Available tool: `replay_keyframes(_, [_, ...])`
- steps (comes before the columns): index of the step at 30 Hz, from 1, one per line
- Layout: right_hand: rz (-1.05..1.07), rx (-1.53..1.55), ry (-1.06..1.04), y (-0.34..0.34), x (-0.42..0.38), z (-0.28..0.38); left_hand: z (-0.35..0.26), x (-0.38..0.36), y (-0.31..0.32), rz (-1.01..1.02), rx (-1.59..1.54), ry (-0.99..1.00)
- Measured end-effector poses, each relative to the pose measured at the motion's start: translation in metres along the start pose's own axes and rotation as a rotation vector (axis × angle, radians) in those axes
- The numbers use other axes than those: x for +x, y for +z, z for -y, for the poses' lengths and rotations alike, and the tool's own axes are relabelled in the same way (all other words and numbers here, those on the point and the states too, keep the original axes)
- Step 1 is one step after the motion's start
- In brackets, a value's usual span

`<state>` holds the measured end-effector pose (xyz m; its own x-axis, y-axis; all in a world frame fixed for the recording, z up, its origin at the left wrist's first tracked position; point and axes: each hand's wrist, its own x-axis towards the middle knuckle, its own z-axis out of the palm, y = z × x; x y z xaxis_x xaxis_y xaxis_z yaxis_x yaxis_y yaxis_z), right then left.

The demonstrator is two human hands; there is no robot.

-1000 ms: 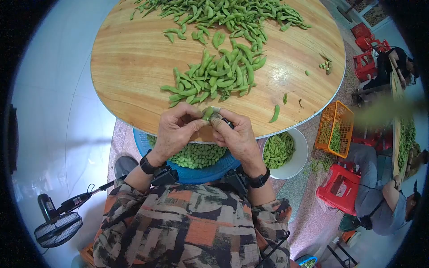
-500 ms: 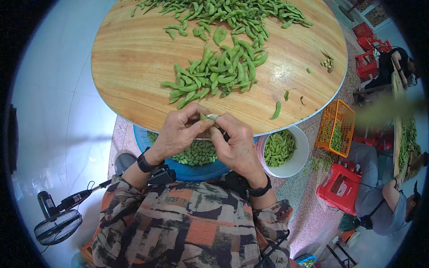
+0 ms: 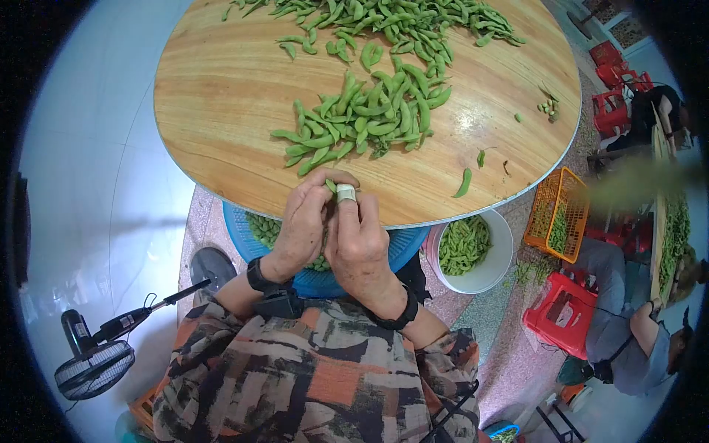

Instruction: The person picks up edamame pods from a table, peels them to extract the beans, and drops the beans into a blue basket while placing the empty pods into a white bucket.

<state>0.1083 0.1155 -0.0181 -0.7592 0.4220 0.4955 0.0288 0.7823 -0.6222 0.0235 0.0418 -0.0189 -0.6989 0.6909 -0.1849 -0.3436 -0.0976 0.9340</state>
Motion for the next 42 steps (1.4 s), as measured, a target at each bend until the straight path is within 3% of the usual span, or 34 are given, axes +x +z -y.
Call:
replay_keyframes(4, [-0.08,0.018,-0.014,0.001,0.004,-0.003,-0.005,-0.003,0.005,0.024,-0.107,-0.093])
replay_keyframes(6, [-0.106,0.036,-0.015,-0.006,0.008,-0.007,0.001,-0.001,0.008,0.041,0.238,0.316])
replay_keyframes(7, [-0.078,0.112,0.065,-0.014,0.011,-0.01,0.001,-0.002,0.005,0.042,0.238,0.315])
replay_keyframes(9, [-0.055,0.226,0.195,-0.027,0.013,-0.02,-0.003,-0.008,-0.009,0.236,-0.276,-0.219])
replay_keyframes(10, [-0.056,0.229,0.192,-0.037,0.013,-0.026,-0.007,-0.011,-0.013,0.235,-0.274,-0.216])
replay_keyframes(13, [0.095,0.248,0.261,-0.087,0.009,-0.045,-0.029,-0.016,-0.03,0.572,0.635,0.141])
replay_keyframes(17, [0.427,-0.119,0.304,-0.167,-0.021,-0.09,-0.048,-0.007,-0.038,0.451,0.839,0.28])
replay_keyframes(18, [0.497,-0.294,0.361,-0.179,-0.03,-0.103,-0.05,0.009,-0.033,0.246,1.029,0.465])
replay_keyframes(19, [0.493,-0.299,0.362,-0.179,-0.034,-0.108,-0.051,0.022,-0.027,0.028,1.206,0.647])
replay_keyframes(22, [0.456,-0.46,0.496,-0.177,-0.029,-0.107,-0.035,0.047,-0.017,-0.004,1.308,0.765])
replay_keyframes(25, [0.337,-0.341,0.423,-0.158,-0.012,-0.086,-0.026,0.054,-0.017,-0.082,1.409,0.732])
replay_keyframes(27, [0.237,-0.021,0.344,-0.139,-0.001,-0.073,-0.03,0.051,-0.015,-0.088,1.418,0.698])
replay_keyframes(35, [0.257,0.275,0.297,-0.068,0.031,-0.042,-0.027,0.052,-0.007,-0.061,1.508,0.658])
replay_keyframes(41, [0.258,0.427,0.431,-0.041,0.033,-0.043,-0.037,0.037,-0.016,-0.1,1.092,0.714])
replay_keyframes(42, [0.242,0.513,0.473,-0.036,0.033,-0.041,-0.042,0.032,-0.016,0.005,0.916,0.416])
